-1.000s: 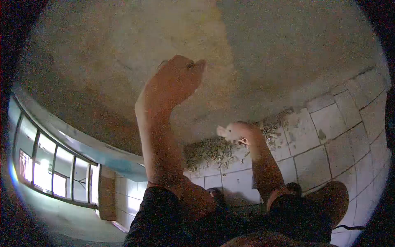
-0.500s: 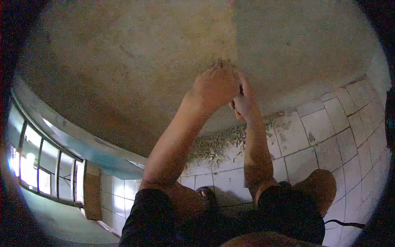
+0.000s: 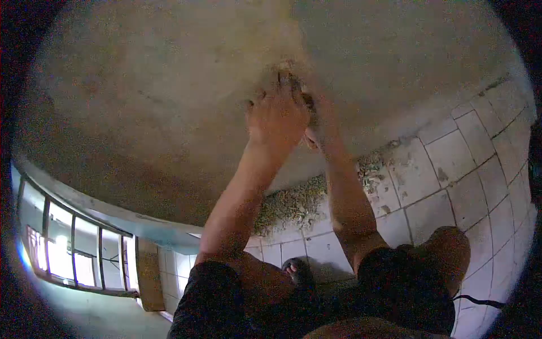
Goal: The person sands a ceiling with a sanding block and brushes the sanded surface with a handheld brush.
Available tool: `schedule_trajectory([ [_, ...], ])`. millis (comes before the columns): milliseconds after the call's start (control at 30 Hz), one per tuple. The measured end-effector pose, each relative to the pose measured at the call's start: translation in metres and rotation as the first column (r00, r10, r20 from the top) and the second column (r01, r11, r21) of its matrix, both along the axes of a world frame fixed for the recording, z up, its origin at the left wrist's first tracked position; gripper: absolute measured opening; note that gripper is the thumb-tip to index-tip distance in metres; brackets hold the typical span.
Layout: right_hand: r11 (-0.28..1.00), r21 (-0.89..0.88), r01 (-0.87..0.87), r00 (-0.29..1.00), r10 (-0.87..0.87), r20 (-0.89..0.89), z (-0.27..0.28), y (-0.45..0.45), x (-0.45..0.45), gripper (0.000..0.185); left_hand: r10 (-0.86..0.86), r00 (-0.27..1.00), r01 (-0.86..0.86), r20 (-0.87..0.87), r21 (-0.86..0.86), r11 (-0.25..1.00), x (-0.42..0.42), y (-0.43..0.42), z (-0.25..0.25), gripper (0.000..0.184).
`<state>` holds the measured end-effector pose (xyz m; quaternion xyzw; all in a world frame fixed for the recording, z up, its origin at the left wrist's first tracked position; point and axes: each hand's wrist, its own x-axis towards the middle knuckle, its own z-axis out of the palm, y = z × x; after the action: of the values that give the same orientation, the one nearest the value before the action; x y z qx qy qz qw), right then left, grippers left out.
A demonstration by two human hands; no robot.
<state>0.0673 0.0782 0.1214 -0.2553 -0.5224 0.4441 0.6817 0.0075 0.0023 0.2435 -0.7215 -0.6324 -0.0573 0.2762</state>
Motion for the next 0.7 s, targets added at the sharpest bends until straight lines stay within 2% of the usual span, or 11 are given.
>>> schedule_trajectory([
  [67, 1.000, 0.017, 0.007, 1.000, -0.007, -0.001, 0.005, 0.002, -0.001, 0.047, -0.011, 0.995, 0.000, 0.102, 0.113, 0.994, -0.002, 0.003, -0.005, 0.056],
  [133, 0.999, 0.039, 0.016, 1.000, -0.016, 0.003, 0.015, 0.005, 0.002, 0.047, -0.165, 0.986, 0.156, 0.002, 0.320, 0.935, -0.012, 0.015, -0.007, 0.055],
  [267, 0.994, 0.110, 0.022, 1.000, -0.022, -0.003, 0.054, -0.005, 0.007, 0.046, -0.070, 0.998, 0.069, -0.007, 0.263, 0.962, -0.007, 0.017, 0.010, 0.051],
  [367, 0.970, 0.243, 0.027, 0.999, -0.034, 0.024, 0.108, -0.007, 0.005, 0.045, -0.125, 0.989, 0.149, -0.083, 0.451, 0.880, -0.018, 0.017, 0.036, 0.041],
  [433, 0.935, 0.355, 0.018, 0.996, -0.049, 0.078, 0.131, -0.025, 0.004, 0.045, -0.120, 0.890, 0.344, -0.440, 0.477, 0.809, -0.028, 0.005, 0.071, 0.029],
  [467, 0.902, 0.431, 0.022, 0.992, -0.074, 0.106, 0.132, -0.041, 0.002, 0.045, -0.122, 0.891, 0.348, -0.438, 0.484, 0.803, -0.034, -0.004, 0.085, 0.029],
  [533, 0.875, 0.483, 0.021, 0.987, -0.096, 0.131, 0.124, -0.072, 0.001, 0.044, -0.475, 0.861, 0.474, -0.182, 0.627, 0.618, -0.046, -0.028, 0.106, 0.021],
  [567, 0.873, 0.487, 0.031, 0.988, -0.099, 0.114, 0.122, -0.073, 0.002, 0.044, -0.477, 0.856, 0.486, -0.199, 0.622, 0.613, -0.050, -0.033, 0.111, 0.021],
  [633, 0.972, 0.210, -0.109, 0.987, 0.081, 0.138, 0.098, -0.085, 0.004, 0.047, -0.484, 0.872, 0.323, 0.075, 0.654, 0.684, -0.056, -0.043, 0.116, 0.021],
  [667, 0.981, 0.058, -0.186, 0.975, 0.177, 0.134, 0.081, -0.094, 0.006, 0.049, -0.483, 0.873, 0.329, 0.071, 0.646, 0.689, -0.055, -0.045, 0.114, 0.021],
  [700, 0.960, -0.092, -0.264, 0.954, 0.274, 0.119, 0.066, -0.102, 0.006, 0.051, -0.483, 0.847, 0.285, 0.221, 0.579, 0.764, -0.051, -0.048, 0.111, 0.022],
])
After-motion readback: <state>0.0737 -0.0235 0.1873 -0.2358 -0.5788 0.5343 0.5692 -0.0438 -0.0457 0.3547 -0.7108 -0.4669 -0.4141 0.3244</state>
